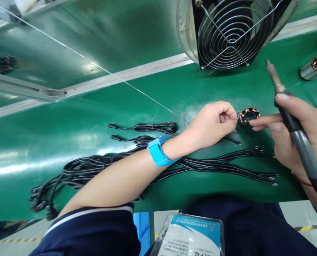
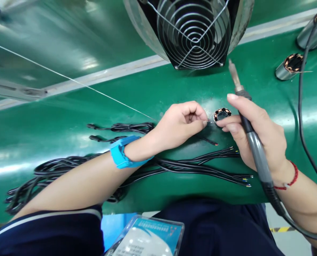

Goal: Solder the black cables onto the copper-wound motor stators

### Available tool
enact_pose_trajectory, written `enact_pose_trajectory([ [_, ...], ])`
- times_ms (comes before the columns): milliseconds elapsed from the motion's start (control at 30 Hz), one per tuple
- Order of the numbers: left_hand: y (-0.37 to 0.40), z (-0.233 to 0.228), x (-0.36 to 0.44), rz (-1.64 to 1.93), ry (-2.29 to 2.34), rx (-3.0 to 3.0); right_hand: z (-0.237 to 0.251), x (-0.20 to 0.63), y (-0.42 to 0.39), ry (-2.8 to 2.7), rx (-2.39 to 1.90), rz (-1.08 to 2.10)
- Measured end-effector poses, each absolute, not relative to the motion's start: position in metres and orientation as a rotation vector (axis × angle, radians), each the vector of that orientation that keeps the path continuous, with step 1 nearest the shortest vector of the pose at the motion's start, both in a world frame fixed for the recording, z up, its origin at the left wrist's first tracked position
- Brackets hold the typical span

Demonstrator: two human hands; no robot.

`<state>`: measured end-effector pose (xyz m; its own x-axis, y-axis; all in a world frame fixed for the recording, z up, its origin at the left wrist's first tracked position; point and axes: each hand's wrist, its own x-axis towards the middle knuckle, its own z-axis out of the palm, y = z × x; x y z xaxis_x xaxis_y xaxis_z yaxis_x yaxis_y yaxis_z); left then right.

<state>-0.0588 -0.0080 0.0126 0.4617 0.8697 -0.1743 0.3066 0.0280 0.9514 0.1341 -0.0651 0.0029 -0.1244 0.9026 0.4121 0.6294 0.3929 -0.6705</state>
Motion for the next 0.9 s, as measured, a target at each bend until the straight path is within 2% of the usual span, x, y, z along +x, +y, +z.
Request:
enact_pose_trajectory([
  [400,-0.008,0.009,-0.060,0.658,1.039,1.630,-0.001,0.120,-0.055,-2.029,-1.265,0.366],
  [900,-0.012,0.012,-0.063,0.692,1.043,2.032,0.000,0.123,-0.050,-2.185,-1.192,0.274],
])
